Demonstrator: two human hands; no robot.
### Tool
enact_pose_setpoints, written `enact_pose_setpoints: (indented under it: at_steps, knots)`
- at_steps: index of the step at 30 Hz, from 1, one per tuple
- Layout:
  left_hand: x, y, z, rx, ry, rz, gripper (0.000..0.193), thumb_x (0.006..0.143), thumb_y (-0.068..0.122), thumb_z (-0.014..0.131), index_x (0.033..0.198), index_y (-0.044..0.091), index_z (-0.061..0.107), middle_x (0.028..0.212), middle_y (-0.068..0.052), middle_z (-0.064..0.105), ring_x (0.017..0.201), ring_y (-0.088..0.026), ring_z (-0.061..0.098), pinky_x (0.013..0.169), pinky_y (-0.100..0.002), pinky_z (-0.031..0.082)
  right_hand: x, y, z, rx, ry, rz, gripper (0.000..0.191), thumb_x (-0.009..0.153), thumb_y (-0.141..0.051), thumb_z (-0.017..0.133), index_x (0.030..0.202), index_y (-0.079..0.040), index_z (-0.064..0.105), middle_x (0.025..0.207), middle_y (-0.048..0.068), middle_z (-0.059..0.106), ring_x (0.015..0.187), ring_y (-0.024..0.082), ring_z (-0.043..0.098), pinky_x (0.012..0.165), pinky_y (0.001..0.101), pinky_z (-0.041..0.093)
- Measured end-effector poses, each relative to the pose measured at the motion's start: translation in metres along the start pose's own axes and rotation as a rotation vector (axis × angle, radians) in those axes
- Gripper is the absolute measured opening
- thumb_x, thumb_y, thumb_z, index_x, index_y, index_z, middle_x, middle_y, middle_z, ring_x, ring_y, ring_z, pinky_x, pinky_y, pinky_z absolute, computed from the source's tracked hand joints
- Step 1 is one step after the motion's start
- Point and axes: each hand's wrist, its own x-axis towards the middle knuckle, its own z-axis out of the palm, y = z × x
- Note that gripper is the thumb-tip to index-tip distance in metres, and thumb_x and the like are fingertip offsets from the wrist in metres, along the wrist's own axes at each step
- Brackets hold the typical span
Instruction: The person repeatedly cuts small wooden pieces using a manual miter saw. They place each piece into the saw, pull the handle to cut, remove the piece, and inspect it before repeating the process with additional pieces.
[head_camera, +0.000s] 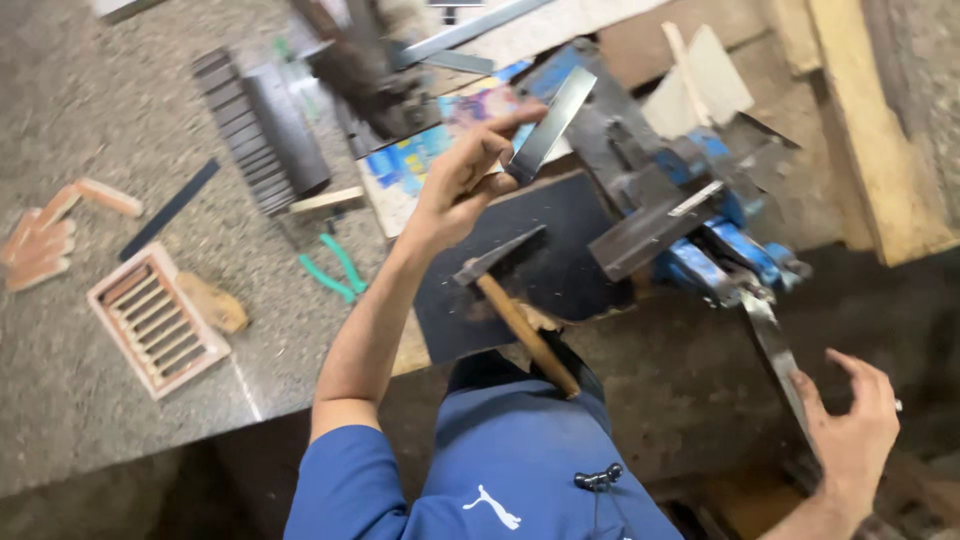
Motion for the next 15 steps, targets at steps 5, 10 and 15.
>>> enact_pose_setpoints:
  at_steps: [5, 10, 15]
  knots:
    - [-0.088, 0.017, -0.049, -0.487, 0.258, -0.138, 0.021, 0.105, 0.022, 0.068, 0.106, 0.008, 0.053, 0.158, -0.027, 0.052, 0.104, -0.012, 0.047, 0.092, -0.026, 0.041, 0.053, -0.161, 0.044, 0.119, 0.02, -0.338, 0.024, 0.1, -0.013, 0.085, 0.118, -0.004, 0.072, 0.117, 0.013, 0.07, 0.11, 0.031, 0.068, 0.098, 0.0377, 0.054]
    - [-0.186, 0.03, -0.112, -0.778, 0.518, -0.003, 0.029, 0.105, 0.028, 0.066, 0.117, 0.002, 0.056, 0.155, -0.028, 0.051, 0.141, -0.028, 0.058, 0.123, -0.042, 0.047, 0.072, -0.342, 0.126, 0.367, -0.225, -0.65, 0.024, 0.091, -0.013, 0.081, 0.113, -0.006, 0.073, 0.115, 0.012, 0.071, 0.106, 0.032, 0.07, 0.091, 0.0399, 0.056]
    - [-0.295, 0.044, -0.175, -0.81, 0.813, 0.104, 0.023, 0.106, 0.007, 0.06, 0.128, 0.001, 0.055, 0.157, -0.028, 0.048, 0.142, -0.037, 0.054, 0.127, -0.045, 0.042, 0.074, -0.48, 0.221, 0.307, -0.435, -0.976, 0.025, 0.092, -0.018, 0.077, 0.113, -0.005, 0.069, 0.111, 0.013, 0.066, 0.099, 0.034, 0.066, 0.081, 0.0433, 0.054]
